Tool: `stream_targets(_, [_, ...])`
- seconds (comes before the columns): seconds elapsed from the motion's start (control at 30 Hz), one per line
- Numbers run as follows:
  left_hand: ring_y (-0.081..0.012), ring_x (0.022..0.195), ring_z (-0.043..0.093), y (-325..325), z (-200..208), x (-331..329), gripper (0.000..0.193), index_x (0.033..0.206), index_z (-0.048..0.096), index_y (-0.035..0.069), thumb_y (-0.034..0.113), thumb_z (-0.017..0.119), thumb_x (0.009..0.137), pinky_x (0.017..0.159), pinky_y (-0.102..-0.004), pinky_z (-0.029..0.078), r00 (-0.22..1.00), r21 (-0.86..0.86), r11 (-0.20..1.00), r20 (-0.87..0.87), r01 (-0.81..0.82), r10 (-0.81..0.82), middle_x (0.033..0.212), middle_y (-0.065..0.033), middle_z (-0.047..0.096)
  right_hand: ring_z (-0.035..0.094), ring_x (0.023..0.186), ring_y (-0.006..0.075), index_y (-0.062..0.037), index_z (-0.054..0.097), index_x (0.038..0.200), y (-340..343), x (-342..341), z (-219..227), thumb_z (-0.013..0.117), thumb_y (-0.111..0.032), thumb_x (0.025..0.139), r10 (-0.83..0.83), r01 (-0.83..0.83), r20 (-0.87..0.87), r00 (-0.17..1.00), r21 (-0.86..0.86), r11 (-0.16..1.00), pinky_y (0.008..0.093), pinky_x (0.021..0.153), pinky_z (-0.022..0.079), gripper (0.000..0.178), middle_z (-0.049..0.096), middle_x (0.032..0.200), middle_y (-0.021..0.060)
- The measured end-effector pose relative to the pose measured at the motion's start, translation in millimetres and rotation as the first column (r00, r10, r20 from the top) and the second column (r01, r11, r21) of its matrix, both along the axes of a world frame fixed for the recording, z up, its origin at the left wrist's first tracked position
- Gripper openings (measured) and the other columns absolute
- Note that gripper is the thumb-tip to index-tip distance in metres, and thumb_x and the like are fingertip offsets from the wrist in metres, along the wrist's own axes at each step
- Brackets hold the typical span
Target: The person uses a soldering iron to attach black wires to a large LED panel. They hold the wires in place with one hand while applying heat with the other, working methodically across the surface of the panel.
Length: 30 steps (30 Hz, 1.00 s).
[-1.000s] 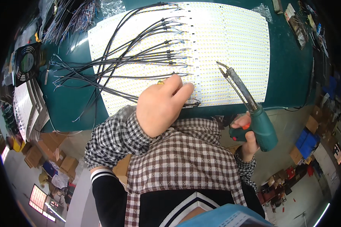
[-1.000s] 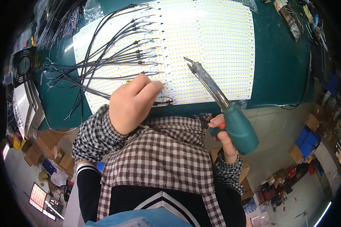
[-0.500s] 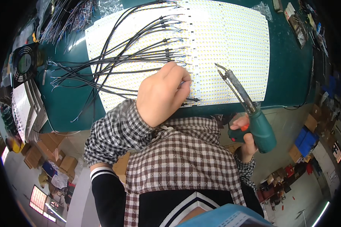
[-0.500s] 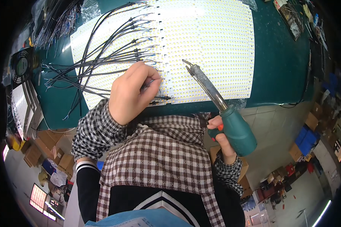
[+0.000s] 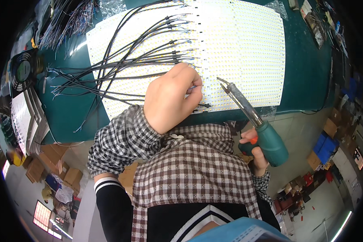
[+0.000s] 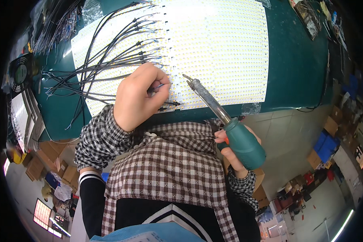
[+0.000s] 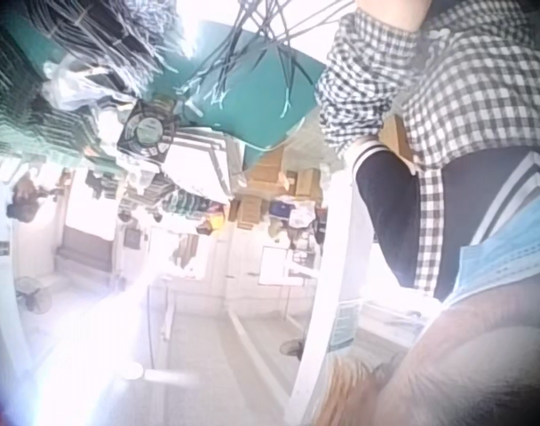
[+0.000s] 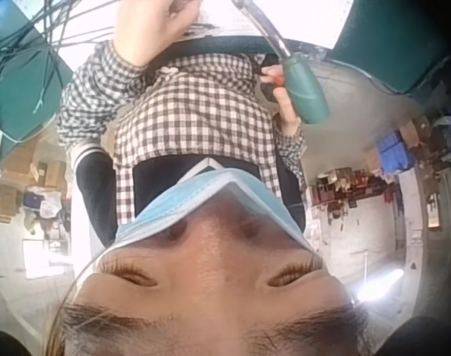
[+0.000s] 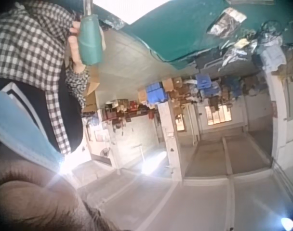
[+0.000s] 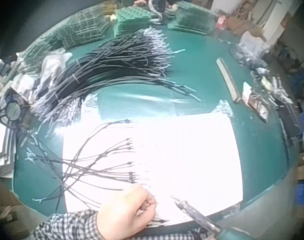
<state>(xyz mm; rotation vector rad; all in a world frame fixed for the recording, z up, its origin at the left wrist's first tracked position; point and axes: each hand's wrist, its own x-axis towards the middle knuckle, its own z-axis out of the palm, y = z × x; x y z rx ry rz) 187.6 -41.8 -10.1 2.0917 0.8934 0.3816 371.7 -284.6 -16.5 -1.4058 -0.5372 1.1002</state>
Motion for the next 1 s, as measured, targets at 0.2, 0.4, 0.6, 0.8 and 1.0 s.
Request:
stream_targets(0.2, [-0.0262,0.067,0.068,-1,0,1,0.013,0.086,0.06,0.005,0.0,0.072,0.082,0.058,-0.0359,0.053,1.0,0.032,0.999,-0.015,0.0,0.0,0.082,-0.0099,0.062,0.074,0.084,0.0226,0.01,0.066,0.115,-6,-1,-2,0.089,-0.031,0.083,0.062,-0.06,0.045,0.997,-0.045,0.997,0.0358,0.078,0.061,0.057,0.073,0.092,0.0134])
stream_targets(0.4, [-0.0239,0.066,0.065,-1,-1,0,0.013,0.086,0.061,0.004,-0.001,0.072,0.081,0.058,-0.0342,0.052,1.0,0.031,0.999,0.007,-0.01,0.01,0.081,-0.0093,0.061,0.074,0.083,0.0203,0.0107,0.064,0.12,-8,-2,-7,0.09,-0.028,0.082,0.086,-0.083,0.052,0.995,-0.058,0.995,0.0334,0.078,0.06,0.06,0.074,0.089,0.0103])
stream_targets(0.6, [-0.0198,0.066,0.061,-2,-2,0,0.009,0.085,0.063,0.003,-0.002,0.071,0.082,0.058,-0.0311,0.05,1.0,0.023,0.999,0.016,-0.022,0.022,0.078,-0.0081,0.059,0.075,0.082,0.0194,0.0119,0.062,0.124,-8,0,-11,0.091,-0.025,0.08,0.127,-0.122,0.135,0.983,-0.05,0.991,0.0336,0.078,0.061,0.065,0.076,0.088,0.0095])
stream_targets(0.8, [-0.0197,0.066,0.061,-2,-2,0,0.01,0.086,0.063,0.003,-0.001,0.071,0.082,0.058,-0.031,0.05,1.0,0.03,0.999,0.013,-0.018,0.017,0.078,-0.0081,0.059,0.075,0.08,0.0189,0.0115,0.064,0.125,2,2,-5,0.09,-0.026,0.08,0.146,-0.142,0.224,0.963,-0.033,0.989,0.0327,0.078,0.06,0.064,0.076,0.087,0.0084])
stream_targets(1.0, [-0.0194,0.066,0.061,-2,-1,1,0.009,0.086,0.063,0.003,-0.001,0.07,0.082,0.058,-0.0308,0.05,1.0,0.022,1.0,0.01,-0.018,0.017,0.079,-0.008,0.059,0.075,0.08,0.0189,0.0091,0.066,0.123,3,3,-4,0.089,-0.029,0.081,0.177,-0.168,0.285,0.942,-0.054,0.984,0.0331,0.078,0.059,0.061,0.077,0.087,0.0072])
